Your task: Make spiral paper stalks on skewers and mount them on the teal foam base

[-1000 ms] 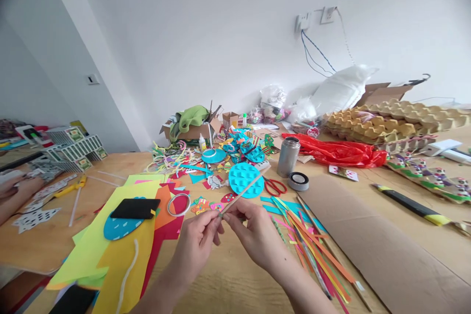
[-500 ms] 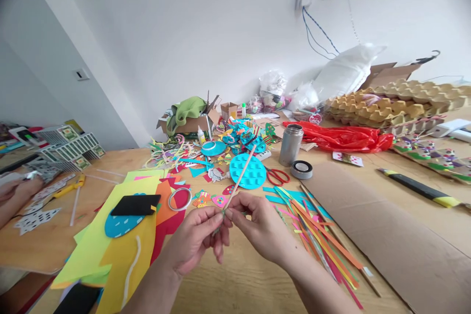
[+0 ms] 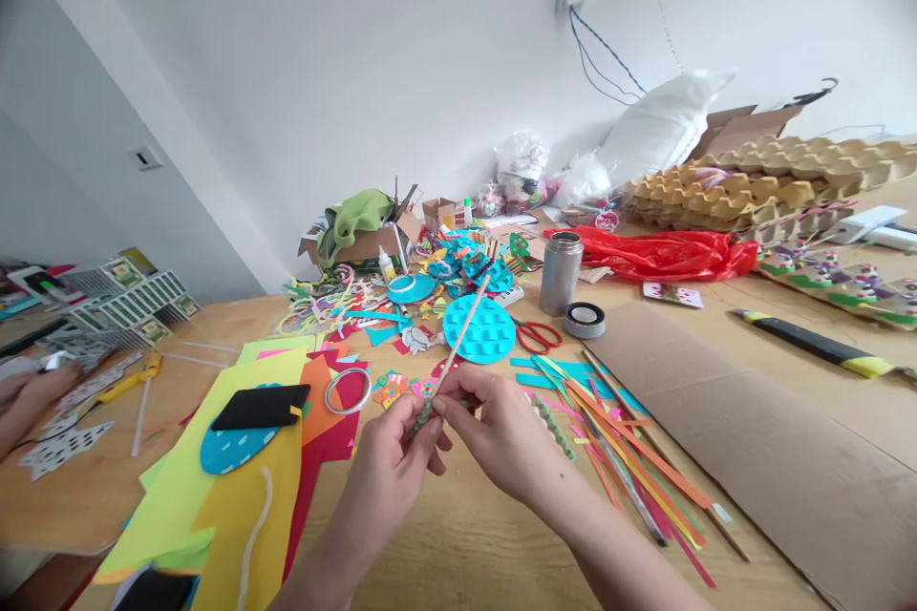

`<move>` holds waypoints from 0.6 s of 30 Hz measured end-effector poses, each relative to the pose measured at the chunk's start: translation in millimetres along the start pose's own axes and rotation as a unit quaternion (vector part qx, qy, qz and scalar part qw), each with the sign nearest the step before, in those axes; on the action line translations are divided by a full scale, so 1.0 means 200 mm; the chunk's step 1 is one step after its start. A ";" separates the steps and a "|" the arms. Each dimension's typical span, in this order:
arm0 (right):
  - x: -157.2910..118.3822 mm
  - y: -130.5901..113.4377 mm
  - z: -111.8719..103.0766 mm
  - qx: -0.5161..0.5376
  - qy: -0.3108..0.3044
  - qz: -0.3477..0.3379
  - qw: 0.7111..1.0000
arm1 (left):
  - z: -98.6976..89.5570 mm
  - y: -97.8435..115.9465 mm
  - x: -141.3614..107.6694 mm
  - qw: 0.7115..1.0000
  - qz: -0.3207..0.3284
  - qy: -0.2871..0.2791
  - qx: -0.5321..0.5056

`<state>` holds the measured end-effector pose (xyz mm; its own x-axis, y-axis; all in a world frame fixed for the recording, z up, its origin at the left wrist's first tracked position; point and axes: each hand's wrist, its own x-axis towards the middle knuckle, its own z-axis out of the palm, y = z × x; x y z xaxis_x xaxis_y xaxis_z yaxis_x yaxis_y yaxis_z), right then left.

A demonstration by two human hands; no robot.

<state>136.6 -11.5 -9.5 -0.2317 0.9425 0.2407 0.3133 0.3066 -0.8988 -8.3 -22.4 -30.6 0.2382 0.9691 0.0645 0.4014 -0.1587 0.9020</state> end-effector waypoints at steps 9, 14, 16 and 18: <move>-0.01 0.00 -0.01 -0.034 0.008 -0.014 0.999 | 0.01 0.00 -0.02 0.999 0.025 0.039 -0.022; -0.03 -0.03 -0.02 -0.041 0.023 -0.044 0.998 | -0.02 0.01 -0.01 0.989 0.010 0.017 -0.148; -0.03 -0.04 -0.02 -0.039 0.031 -0.058 0.997 | -0.03 0.02 -0.01 0.982 -0.003 -0.007 -0.186; -0.03 -0.04 -0.03 -0.037 0.034 -0.063 0.997 | -0.05 0.03 -0.01 0.976 -0.017 -0.032 -0.214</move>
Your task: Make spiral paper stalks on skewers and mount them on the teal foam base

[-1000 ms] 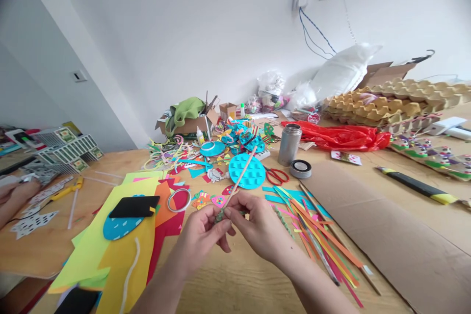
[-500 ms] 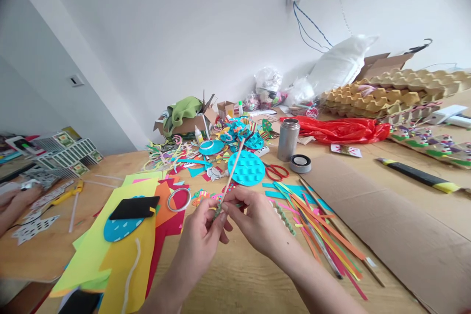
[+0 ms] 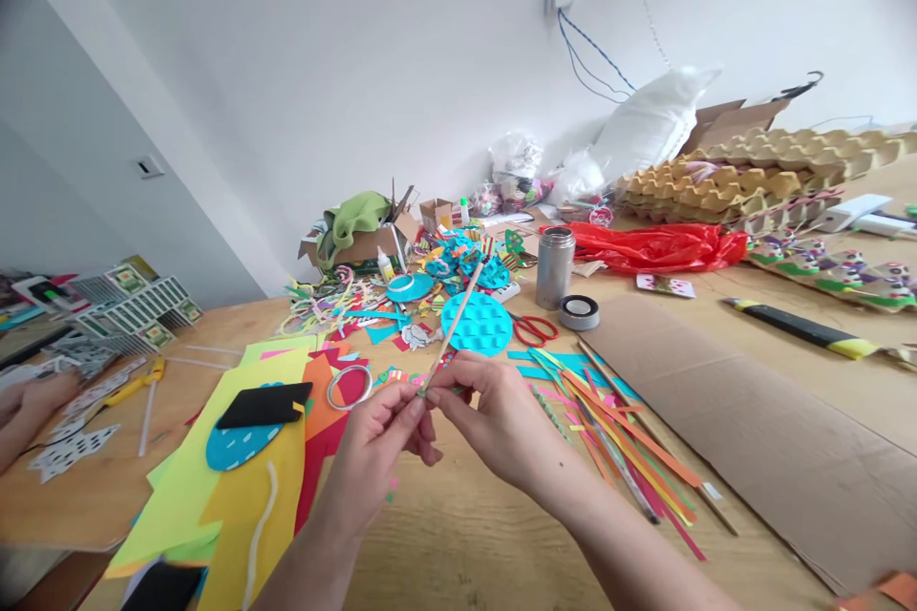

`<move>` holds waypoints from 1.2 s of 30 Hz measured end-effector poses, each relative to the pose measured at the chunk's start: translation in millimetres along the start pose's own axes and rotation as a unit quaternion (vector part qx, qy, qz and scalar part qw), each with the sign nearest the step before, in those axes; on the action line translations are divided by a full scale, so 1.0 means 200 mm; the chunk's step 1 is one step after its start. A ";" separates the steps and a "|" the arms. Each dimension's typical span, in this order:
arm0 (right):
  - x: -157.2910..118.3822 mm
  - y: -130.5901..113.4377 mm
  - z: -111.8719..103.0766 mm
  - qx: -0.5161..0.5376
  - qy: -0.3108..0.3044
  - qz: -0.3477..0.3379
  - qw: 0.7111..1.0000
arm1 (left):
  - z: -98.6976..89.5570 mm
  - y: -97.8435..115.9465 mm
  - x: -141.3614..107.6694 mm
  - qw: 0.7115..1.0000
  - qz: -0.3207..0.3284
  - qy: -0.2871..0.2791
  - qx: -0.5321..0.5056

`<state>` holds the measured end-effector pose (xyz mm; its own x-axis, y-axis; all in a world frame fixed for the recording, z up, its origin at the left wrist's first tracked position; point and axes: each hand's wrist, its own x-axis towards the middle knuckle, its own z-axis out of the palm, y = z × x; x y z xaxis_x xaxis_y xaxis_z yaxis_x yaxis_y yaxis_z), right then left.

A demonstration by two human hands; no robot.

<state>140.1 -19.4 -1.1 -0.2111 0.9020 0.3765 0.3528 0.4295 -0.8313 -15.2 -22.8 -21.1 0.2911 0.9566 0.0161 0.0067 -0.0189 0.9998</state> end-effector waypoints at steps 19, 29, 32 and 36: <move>0.01 0.04 -0.02 0.068 -0.036 0.072 0.994 | 0.00 0.01 0.01 0.990 -0.057 -0.035 -0.122; 0.01 0.02 -0.02 0.007 -0.016 0.031 0.999 | 0.02 -0.02 -0.02 0.984 0.082 0.068 0.144; 0.01 0.01 -0.03 0.008 -0.014 0.030 0.999 | 0.02 -0.01 -0.02 0.996 0.043 0.037 0.073; 0.01 0.01 -0.04 0.071 -0.039 0.047 0.996 | 0.00 0.02 -0.02 0.995 -0.037 -0.017 -0.091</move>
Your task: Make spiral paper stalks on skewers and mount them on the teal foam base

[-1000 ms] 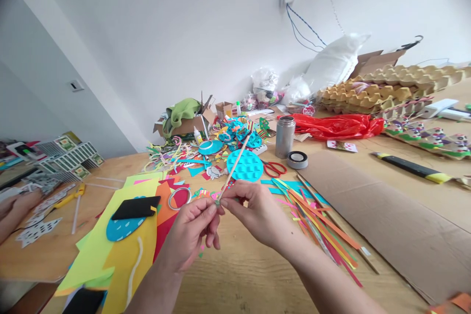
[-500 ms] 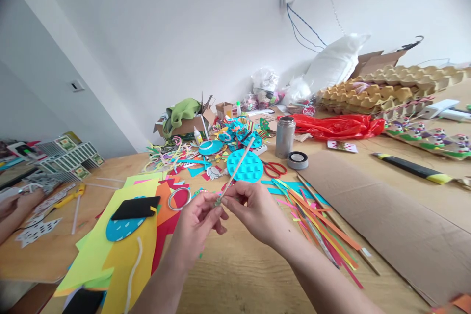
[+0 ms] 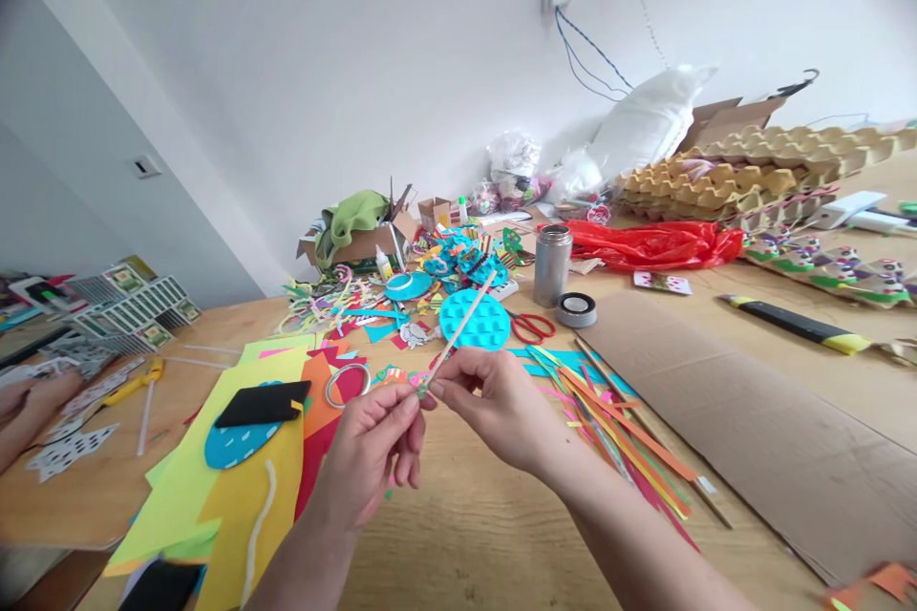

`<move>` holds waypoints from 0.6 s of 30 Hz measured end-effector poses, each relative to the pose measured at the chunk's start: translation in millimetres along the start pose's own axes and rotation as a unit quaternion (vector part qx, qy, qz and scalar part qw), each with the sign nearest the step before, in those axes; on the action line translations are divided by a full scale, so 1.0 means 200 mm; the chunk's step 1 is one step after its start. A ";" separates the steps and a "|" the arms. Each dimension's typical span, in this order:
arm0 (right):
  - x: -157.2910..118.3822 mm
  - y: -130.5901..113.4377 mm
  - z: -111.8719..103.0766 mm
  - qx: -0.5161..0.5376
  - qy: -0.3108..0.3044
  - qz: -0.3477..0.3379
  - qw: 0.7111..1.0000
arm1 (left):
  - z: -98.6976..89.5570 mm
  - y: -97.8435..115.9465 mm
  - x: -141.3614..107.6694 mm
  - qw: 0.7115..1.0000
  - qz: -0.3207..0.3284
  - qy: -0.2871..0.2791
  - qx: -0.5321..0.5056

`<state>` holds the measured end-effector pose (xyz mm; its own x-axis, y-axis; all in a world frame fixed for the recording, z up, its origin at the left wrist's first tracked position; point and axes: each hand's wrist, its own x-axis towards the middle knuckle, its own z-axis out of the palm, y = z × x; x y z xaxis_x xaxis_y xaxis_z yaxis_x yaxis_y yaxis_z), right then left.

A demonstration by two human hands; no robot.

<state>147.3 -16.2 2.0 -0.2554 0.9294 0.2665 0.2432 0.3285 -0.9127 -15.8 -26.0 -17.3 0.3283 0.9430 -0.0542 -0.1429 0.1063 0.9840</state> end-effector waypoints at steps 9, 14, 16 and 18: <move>0.00 0.02 -0.03 0.106 -0.052 0.007 0.993 | -0.04 0.01 0.02 0.953 -0.122 -0.144 -0.238; 0.00 0.02 -0.01 0.052 -0.014 0.016 0.998 | 0.01 -0.01 0.02 0.999 -0.015 -0.005 -0.049; 0.00 0.02 0.00 0.033 -0.011 0.018 0.999 | 0.02 -0.02 0.02 0.994 0.061 0.065 0.056; 0.00 0.02 0.01 0.009 -0.006 0.013 1.000 | 0.02 -0.03 0.02 0.979 0.113 0.102 0.138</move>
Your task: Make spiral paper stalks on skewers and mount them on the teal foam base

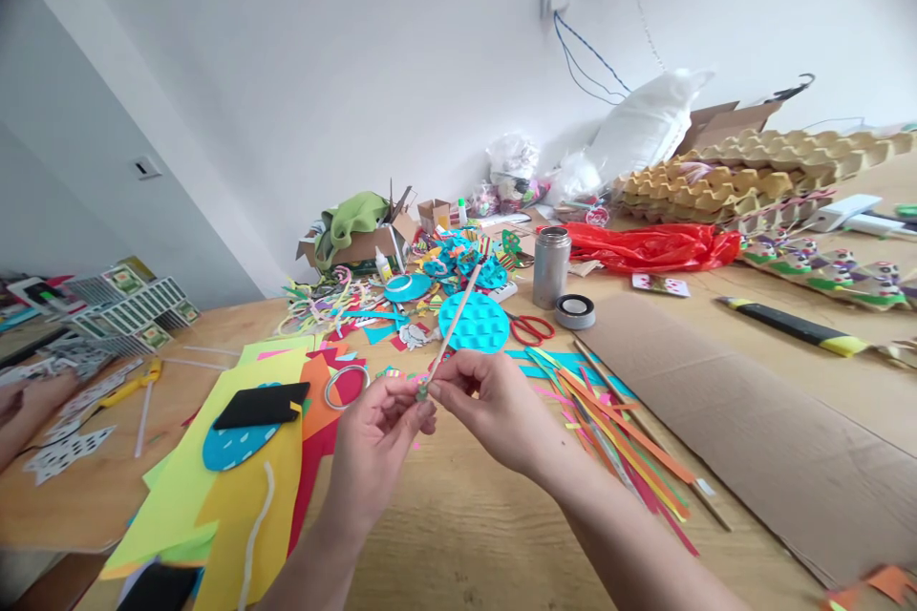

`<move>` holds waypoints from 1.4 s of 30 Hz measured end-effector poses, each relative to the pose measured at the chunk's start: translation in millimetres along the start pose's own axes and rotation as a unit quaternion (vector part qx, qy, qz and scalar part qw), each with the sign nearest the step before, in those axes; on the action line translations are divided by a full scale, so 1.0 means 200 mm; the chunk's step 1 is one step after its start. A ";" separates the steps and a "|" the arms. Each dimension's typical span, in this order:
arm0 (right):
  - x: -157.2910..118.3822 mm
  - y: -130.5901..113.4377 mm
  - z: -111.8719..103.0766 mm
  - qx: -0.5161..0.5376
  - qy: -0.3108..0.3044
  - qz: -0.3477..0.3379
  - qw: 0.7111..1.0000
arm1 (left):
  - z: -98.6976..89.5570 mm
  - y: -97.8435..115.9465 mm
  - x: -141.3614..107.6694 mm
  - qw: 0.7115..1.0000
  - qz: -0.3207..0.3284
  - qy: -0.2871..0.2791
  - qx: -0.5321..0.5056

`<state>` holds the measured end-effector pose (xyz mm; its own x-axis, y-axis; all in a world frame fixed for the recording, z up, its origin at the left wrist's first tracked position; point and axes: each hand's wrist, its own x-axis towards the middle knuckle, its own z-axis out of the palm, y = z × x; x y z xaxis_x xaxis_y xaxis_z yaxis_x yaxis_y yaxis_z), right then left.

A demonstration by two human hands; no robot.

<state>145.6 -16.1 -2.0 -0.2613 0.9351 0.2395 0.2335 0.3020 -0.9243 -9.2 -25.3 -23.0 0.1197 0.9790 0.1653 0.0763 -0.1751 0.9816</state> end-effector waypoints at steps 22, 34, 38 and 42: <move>-0.02 -0.01 -0.04 0.008 -0.019 -0.011 1.000 | -0.05 0.01 0.04 0.889 -0.227 -0.199 -0.345; -0.02 -0.04 0.00 -0.139 0.002 -0.004 0.990 | -0.01 -0.01 -0.01 1.000 0.014 -0.018 0.012; -0.02 -0.04 0.00 -0.163 -0.008 -0.014 0.987 | -0.01 -0.01 0.00 1.000 0.009 -0.028 0.000; -0.02 -0.04 0.00 -0.176 -0.008 -0.016 0.984 | -0.01 0.00 0.00 0.998 -0.028 -0.056 -0.027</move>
<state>145.5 -20.9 4.0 -0.2880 0.9220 0.2589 0.5348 0.3791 -0.7552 -10.5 -24.4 -23.4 0.2262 0.9687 0.1020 0.0327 -0.1123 0.9931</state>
